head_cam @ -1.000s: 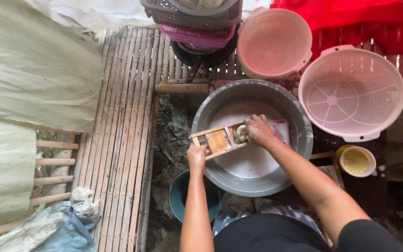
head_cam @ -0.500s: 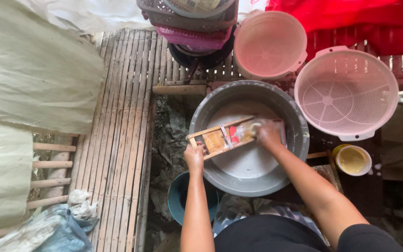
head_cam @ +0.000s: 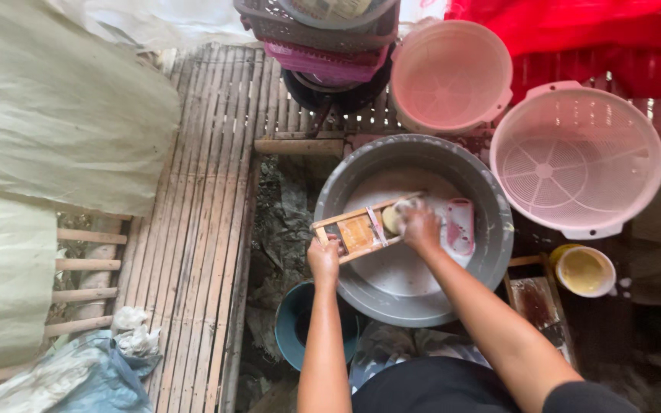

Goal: The person washes a white plastic colander and a wooden grater in a metal basin filled with soapy water. They use a pink scrubbing sponge to clean the items and then rinse them with water from a pink bucket.

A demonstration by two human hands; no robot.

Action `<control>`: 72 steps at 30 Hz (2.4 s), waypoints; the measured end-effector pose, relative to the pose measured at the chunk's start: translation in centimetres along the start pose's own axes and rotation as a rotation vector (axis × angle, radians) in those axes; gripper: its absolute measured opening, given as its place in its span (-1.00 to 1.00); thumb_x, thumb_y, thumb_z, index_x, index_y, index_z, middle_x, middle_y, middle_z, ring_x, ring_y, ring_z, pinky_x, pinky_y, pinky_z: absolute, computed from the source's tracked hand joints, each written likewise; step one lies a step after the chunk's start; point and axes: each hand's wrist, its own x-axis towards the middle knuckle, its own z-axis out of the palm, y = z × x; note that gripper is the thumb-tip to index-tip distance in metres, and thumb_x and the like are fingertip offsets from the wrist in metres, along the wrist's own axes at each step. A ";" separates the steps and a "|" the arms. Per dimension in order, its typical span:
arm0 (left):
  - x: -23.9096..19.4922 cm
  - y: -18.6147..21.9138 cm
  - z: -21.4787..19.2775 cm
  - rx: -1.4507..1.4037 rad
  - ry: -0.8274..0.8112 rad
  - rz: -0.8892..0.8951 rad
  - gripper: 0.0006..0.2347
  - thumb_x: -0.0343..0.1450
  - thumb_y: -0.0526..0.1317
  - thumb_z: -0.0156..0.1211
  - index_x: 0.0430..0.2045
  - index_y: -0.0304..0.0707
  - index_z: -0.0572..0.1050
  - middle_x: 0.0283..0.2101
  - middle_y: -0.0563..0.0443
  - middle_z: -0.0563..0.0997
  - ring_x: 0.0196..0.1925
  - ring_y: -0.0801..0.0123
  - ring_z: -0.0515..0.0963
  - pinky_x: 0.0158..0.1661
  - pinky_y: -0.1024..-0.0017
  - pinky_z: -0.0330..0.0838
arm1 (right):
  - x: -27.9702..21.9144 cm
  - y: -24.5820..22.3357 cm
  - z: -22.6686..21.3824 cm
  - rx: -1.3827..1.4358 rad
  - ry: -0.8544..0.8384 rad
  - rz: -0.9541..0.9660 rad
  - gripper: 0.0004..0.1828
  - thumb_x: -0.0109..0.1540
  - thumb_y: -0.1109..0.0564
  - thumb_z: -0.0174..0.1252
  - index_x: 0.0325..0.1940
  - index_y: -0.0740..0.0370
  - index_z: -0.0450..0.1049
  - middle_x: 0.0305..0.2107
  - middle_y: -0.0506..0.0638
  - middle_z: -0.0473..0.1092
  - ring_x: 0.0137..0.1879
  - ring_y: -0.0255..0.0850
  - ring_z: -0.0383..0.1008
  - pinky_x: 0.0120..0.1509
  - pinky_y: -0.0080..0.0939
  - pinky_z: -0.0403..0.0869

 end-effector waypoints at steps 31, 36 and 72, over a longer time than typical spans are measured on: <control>-0.8 0.1 -0.5 0.069 -0.039 0.067 -0.88 0.37 -0.45 0.09 -0.25 -0.49 0.46 -0.30 -0.16 0.62 -0.35 0.27 0.68 -0.29 0.37 0.63 | 1.7 5.2 1.8 0.179 0.309 0.115 -0.75 0.27 0.20 0.18 0.02 0.22 0.58 -0.03 0.22 0.48 0.13 0.24 0.41 0.28 0.14 0.36; -0.9 0.4 0.0 0.091 0.009 0.048 -0.88 0.36 -0.45 0.08 -0.26 -0.48 0.45 -0.33 -0.13 0.61 -0.38 0.30 0.68 -0.32 0.40 0.64 | 1.0 1.6 3.4 0.262 0.185 0.074 -0.72 0.19 0.19 0.18 -0.03 0.13 0.63 -0.06 0.23 0.50 0.11 0.20 0.42 0.21 0.15 0.40; -0.9 0.2 0.2 0.107 0.008 0.124 -0.85 0.29 -0.51 0.13 -0.36 -0.41 0.34 -0.42 -0.08 0.51 -0.49 0.27 0.64 -0.47 0.36 0.62 | 3.9 6.2 0.7 0.100 0.166 0.274 -0.47 0.22 0.10 0.07 0.27 0.29 0.33 0.06 0.39 0.38 0.14 0.36 0.36 0.23 0.23 0.36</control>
